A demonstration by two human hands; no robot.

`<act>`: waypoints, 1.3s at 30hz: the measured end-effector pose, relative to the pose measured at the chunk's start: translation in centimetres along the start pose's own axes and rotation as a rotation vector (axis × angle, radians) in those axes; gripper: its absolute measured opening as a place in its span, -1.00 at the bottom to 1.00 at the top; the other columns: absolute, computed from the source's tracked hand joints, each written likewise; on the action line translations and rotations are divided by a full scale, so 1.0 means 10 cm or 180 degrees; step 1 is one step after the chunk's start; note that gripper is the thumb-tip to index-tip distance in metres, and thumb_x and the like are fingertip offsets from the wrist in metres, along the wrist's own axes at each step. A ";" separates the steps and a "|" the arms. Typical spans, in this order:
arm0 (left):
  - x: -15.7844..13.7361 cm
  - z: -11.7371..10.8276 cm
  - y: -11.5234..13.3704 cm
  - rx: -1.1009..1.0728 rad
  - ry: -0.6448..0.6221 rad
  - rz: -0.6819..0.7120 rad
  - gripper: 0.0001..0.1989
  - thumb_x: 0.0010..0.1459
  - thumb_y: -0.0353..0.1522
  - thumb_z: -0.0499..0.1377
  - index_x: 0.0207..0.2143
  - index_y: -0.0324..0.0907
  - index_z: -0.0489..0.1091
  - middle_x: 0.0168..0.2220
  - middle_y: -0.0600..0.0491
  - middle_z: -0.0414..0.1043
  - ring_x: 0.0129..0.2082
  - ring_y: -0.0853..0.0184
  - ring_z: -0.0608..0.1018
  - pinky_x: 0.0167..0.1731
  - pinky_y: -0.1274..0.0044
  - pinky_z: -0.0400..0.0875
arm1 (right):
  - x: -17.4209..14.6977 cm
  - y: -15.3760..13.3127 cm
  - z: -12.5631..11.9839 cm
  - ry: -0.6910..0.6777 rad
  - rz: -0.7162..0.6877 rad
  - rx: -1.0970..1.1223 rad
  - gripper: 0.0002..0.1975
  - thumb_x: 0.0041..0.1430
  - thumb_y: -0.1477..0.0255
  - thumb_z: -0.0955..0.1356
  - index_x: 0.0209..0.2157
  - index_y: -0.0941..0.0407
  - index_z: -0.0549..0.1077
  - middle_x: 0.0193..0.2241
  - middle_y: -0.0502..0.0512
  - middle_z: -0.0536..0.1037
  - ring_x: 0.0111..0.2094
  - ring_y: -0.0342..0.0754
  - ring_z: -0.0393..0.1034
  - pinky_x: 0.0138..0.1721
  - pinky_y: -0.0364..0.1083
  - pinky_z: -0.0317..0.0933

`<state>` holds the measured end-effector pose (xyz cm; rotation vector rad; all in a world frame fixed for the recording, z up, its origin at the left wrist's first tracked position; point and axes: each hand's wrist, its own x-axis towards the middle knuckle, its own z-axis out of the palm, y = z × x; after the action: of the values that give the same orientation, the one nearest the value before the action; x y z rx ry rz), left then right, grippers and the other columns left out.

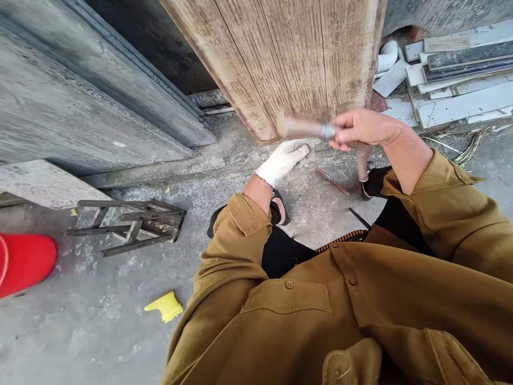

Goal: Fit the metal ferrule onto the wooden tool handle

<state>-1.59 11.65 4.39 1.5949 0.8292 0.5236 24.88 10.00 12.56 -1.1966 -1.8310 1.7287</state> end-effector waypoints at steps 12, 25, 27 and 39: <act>-0.13 0.01 0.19 -0.0324 -0.0723 -0.0183 -0.50 0.19 0.04 0.39 -0.34 -0.26 0.54 -0.33 -0.09 0.61 -0.56 0.48 0.43 -0.53 0.59 0.39 | 0.18 0.19 -0.13 0.0292 0.1404 -0.2801 -0.83 0.36 0.39 0.52 -0.27 0.21 0.61 -0.40 0.13 0.58 -0.35 -0.06 0.38 -0.20 -0.05 0.22; -0.03 -0.07 0.09 0.0730 0.0415 -0.0132 -0.82 0.27 -0.31 0.21 -0.36 -0.24 0.46 -0.40 0.03 0.48 -0.40 0.39 0.50 -0.37 0.58 0.40 | 0.07 -0.09 0.22 -0.1218 0.1001 -0.1101 -0.86 0.33 0.63 0.48 -0.35 0.20 0.62 -0.54 -0.11 0.49 -0.47 -0.28 0.34 -0.31 -0.22 0.17; 0.00 -0.01 0.05 0.0903 0.0417 -0.0132 -0.81 0.27 -0.33 0.21 -0.39 -0.24 0.47 -0.42 0.05 0.45 -0.37 0.37 0.50 -0.32 0.57 0.40 | 0.05 -0.09 0.11 -0.0394 0.0442 -0.1032 -0.91 0.40 0.49 0.45 -0.26 0.13 0.62 -0.43 -0.02 0.57 -0.41 -0.18 0.41 -0.28 -0.17 0.30; -0.07 0.15 0.12 0.0346 -0.1139 -0.0095 -0.68 0.27 -0.16 0.26 -0.35 -0.23 0.60 -0.44 0.04 0.51 -0.50 0.43 0.39 -0.41 0.57 0.29 | 0.30 0.28 0.03 0.0551 0.0891 -0.2616 -0.90 0.36 0.39 0.48 -0.22 0.13 0.60 -0.38 0.17 0.57 -0.21 0.11 0.51 -0.09 0.03 0.32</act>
<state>-0.67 10.11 5.38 1.7088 0.6166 0.1643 23.86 11.77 9.00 -1.9005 -2.4301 0.9108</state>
